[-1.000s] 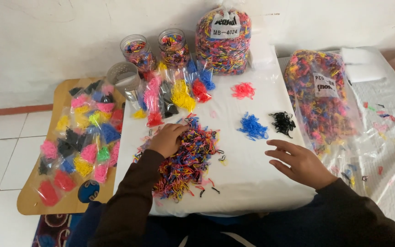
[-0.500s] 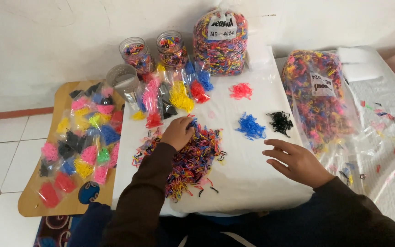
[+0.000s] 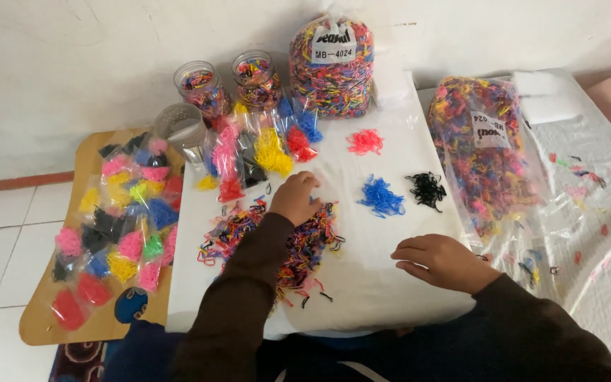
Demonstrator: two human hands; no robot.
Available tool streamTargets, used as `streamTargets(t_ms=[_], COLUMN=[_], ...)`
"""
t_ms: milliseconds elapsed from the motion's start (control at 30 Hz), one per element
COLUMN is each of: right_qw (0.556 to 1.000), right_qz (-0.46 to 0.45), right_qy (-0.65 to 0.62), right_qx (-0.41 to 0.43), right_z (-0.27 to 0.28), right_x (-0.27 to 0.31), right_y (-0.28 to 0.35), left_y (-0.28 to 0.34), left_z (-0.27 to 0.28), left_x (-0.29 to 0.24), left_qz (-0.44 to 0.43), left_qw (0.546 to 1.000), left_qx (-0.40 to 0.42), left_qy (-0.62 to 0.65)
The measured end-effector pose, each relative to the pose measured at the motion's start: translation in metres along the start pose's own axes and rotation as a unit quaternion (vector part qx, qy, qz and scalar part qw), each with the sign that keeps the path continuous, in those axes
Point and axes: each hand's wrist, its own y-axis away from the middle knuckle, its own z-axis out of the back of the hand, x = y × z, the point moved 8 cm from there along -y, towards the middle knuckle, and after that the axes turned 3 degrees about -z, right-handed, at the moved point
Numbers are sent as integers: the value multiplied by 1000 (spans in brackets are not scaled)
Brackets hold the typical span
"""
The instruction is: The person sits at a table and sorts a large pile of mixed-color rubber bands by hand. They pick individual bands from the central pile and place them into separate color piles on the table.
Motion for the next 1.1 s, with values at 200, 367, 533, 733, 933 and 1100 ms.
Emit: streamTargets(t_ms=[200, 367, 533, 733, 933, 1100], right_qw=[999, 997, 996, 997, 997, 994], right_qz=[-24, -24, -22, -24, -21, -87], right_qy=[5, 7, -2, 14, -1, -69], right_qx=[47, 72, 87, 69, 71, 11], right_z=[-14, -12, -18, -28, -52, -42], right_x=[-10, -8, -8, -3, 5, 13], right_y=[3, 0, 0, -2, -3, -16], left_y=[-15, 17, 53, 81, 113, 125], left_z=[-18, -5, 16, 3, 25, 42], left_x=[-21, -38, -41, -25, -43, -4], left_qz=[-14, -27, -47, -38, -48, -36], left_qw=[999, 999, 993, 989, 998, 991], left_qx=[42, 38, 95, 97, 29, -126], left_qy=[15, -2, -51, -106, 11, -21])
